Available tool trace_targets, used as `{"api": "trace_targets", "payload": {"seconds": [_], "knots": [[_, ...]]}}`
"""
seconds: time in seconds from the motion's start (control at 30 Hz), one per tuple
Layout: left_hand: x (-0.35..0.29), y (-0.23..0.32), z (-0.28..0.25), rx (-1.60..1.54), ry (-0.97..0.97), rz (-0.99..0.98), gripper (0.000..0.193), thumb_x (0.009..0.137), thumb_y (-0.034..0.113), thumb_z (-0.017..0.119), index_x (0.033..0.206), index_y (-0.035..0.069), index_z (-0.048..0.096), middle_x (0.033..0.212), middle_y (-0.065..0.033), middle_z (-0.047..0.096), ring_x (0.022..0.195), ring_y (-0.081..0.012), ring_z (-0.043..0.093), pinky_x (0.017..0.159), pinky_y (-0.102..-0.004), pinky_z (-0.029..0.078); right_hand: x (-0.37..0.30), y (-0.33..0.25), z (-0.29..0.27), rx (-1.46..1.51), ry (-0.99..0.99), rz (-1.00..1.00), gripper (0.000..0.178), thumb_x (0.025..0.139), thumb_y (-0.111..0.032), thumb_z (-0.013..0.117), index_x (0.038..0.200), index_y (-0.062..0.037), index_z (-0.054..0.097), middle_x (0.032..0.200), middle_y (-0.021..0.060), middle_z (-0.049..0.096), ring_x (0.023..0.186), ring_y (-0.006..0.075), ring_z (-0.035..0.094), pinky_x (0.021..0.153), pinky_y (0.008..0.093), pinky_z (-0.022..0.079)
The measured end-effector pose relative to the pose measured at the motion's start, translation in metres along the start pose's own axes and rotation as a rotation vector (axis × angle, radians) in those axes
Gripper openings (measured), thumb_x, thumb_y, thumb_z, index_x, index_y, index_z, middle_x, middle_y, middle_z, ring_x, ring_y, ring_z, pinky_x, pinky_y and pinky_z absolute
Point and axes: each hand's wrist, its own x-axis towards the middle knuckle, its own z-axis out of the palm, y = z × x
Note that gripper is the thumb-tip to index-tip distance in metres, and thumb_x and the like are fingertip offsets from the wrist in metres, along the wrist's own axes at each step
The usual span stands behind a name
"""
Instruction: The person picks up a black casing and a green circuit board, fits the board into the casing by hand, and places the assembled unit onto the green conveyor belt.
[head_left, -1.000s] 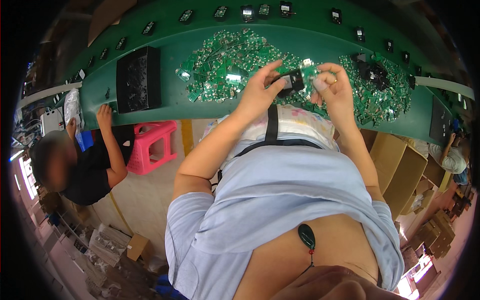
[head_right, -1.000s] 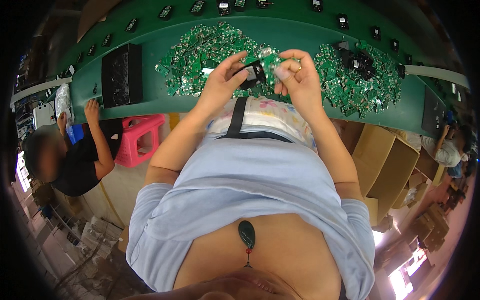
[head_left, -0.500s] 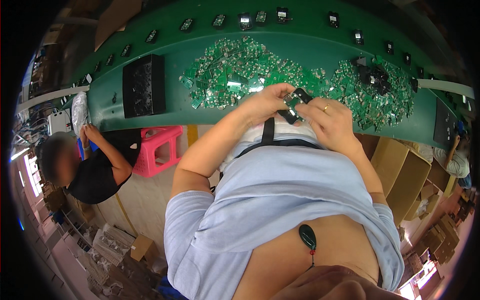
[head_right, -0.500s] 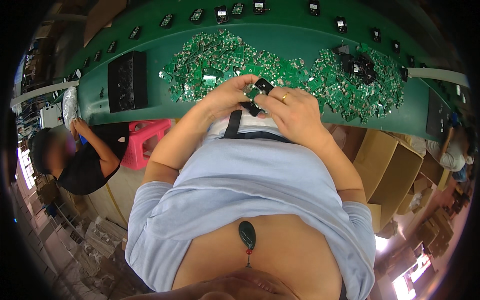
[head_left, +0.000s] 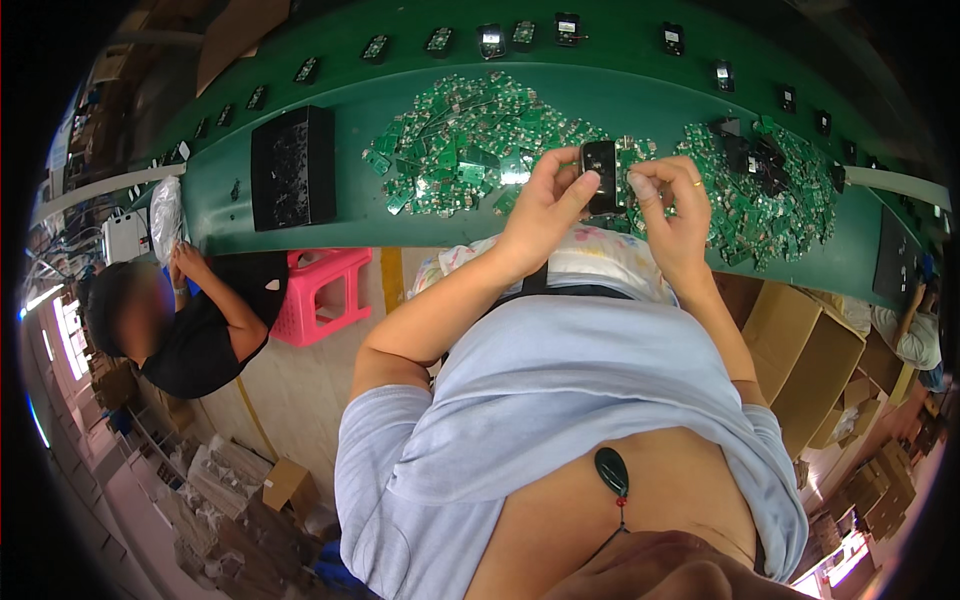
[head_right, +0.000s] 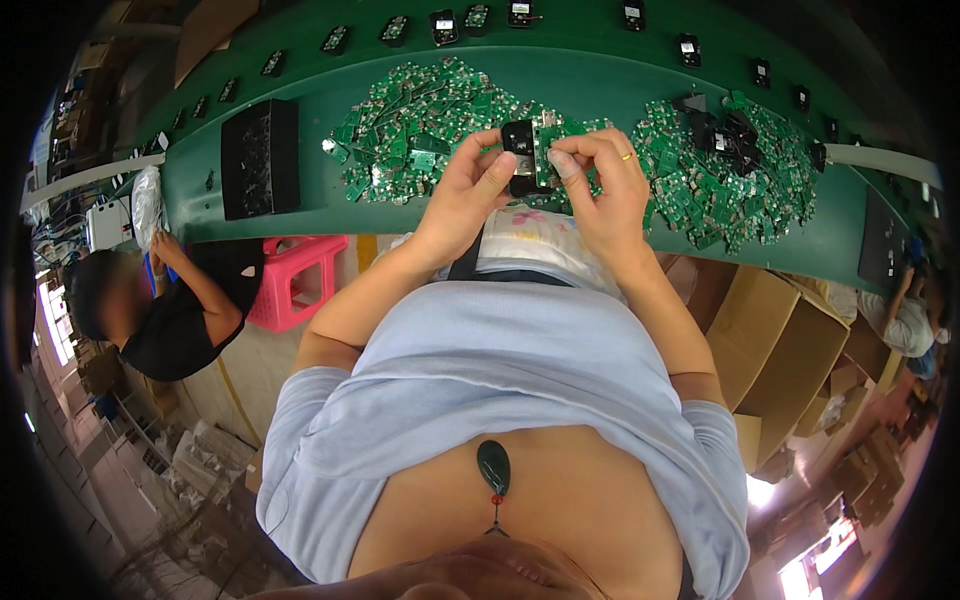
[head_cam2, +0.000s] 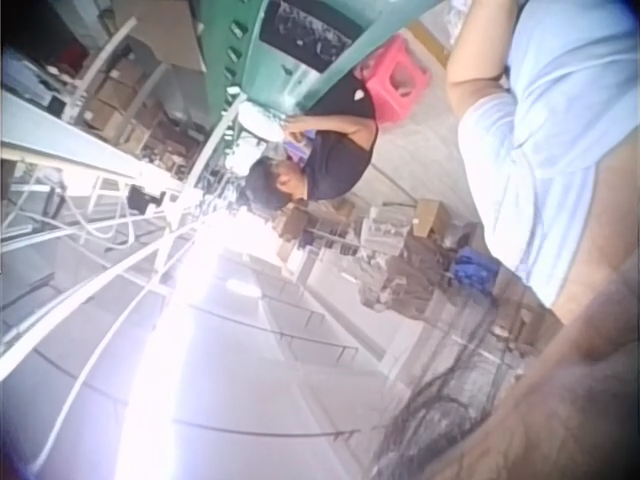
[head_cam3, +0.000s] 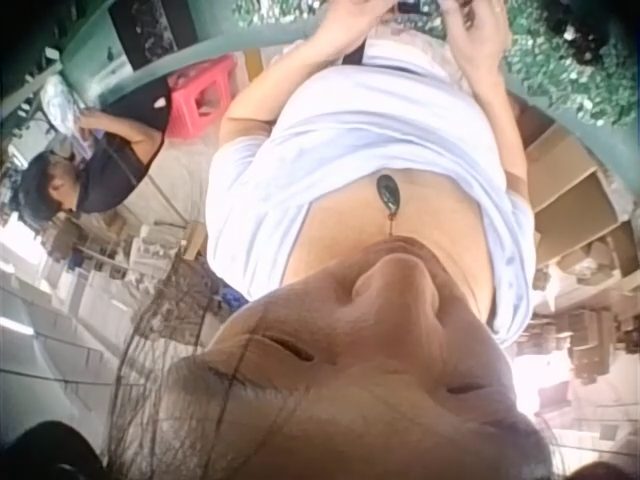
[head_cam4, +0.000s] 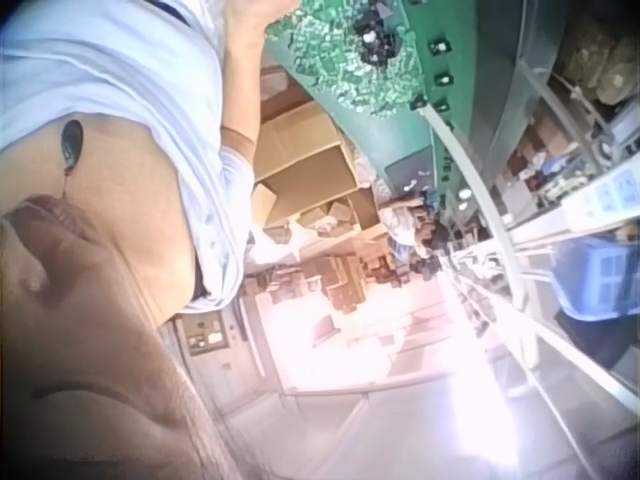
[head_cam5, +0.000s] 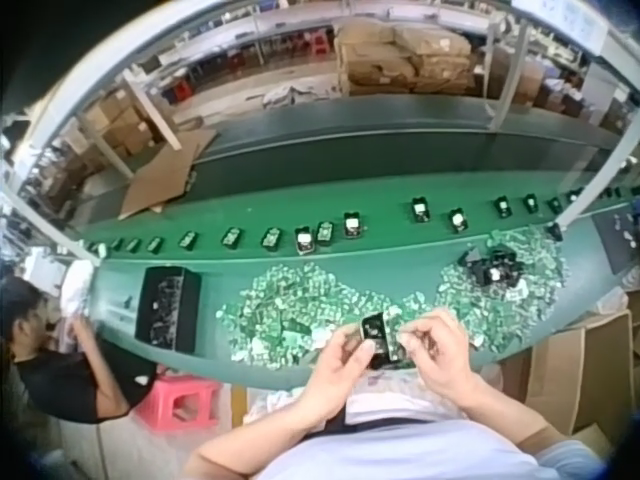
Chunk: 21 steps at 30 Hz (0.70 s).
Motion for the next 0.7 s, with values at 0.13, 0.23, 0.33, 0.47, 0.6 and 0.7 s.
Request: {"api": "trace_targets", "payload": {"seconds": [0.13, 0.23, 0.33, 0.47, 0.6, 0.7], "knots": [[0.003, -0.003, -0.001, 0.041, -0.02, 0.083, 0.035, 0.089, 0.018, 0.052, 0.116, 0.004, 0.036, 0.105, -0.0064, 0.054, 0.088, -0.0096, 0.052, 0.072, -0.0236, 0.046, 0.003, -0.006, 0.006, 0.021, -0.009, 0.01, 0.009, 0.073, -0.006, 0.066, 0.079, -0.0051, 0.061, 0.071, 0.0042, 0.053, 0.061, 0.0153, 0.051, 0.052, 0.0264, 0.041], [0.006, -0.002, -0.002, 0.033, -0.017, 0.09, 0.034, 0.089, 0.016, 0.053, 0.116, 0.004, 0.036, 0.105, -0.0066, 0.054, 0.088, -0.0096, 0.052, 0.073, -0.0235, 0.046, 0.006, -0.006, 0.008, -0.124, -0.087, -0.11, 0.006, 0.074, -0.007, 0.064, 0.078, -0.0056, 0.06, 0.071, 0.0039, 0.054, 0.062, 0.0162, 0.051, 0.051, 0.0273, 0.041], [0.01, -0.001, -0.003, 0.038, -0.011, 0.1, 0.033, 0.088, 0.013, 0.053, 0.115, 0.004, 0.036, 0.105, -0.0074, 0.054, 0.088, -0.0096, 0.052, 0.073, -0.0233, 0.046, 0.01, -0.006, 0.009, -0.168, -0.104, -0.13, 0.006, 0.073, -0.007, 0.064, 0.078, -0.0056, 0.06, 0.071, 0.0041, 0.054, 0.063, 0.0169, 0.052, 0.052, 0.0282, 0.041], [0.018, -0.006, -0.001, 0.068, 0.011, 0.202, 0.032, 0.087, 0.009, 0.054, 0.112, 0.002, 0.037, 0.105, -0.0094, 0.054, 0.088, -0.0095, 0.052, 0.073, -0.023, 0.046, 0.009, -0.002, 0.019, -0.179, -0.077, -0.047, 0.007, 0.074, -0.007, 0.064, 0.078, -0.0055, 0.059, 0.073, 0.0046, 0.053, 0.064, 0.0184, 0.052, 0.052, 0.0292, 0.041], [0.031, -0.006, -0.006, 0.11, 0.054, 0.126, 0.03, 0.086, 0.006, 0.055, 0.11, 0.001, 0.038, 0.105, -0.0101, 0.053, 0.09, -0.0098, 0.052, 0.074, -0.0233, 0.046, 0.012, 0.012, 0.031, -0.263, -0.029, -0.122, 0.01, 0.074, -0.006, 0.064, 0.082, -0.0057, 0.058, 0.073, 0.0059, 0.053, 0.065, 0.0213, 0.052, 0.052, 0.0311, 0.042], [0.039, -0.013, -0.009, 0.109, 0.09, 0.191, 0.024, 0.088, 0.014, 0.053, 0.108, 0.006, 0.041, 0.098, -0.0041, 0.056, 0.081, -0.0068, 0.051, 0.063, -0.019, 0.042, 0.016, 0.022, 0.035, -0.287, -0.056, -0.151, 0.012, 0.074, -0.007, 0.063, 0.085, -0.0056, 0.058, 0.074, 0.0065, 0.052, 0.065, 0.0216, 0.051, 0.053, 0.0307, 0.042]]}}
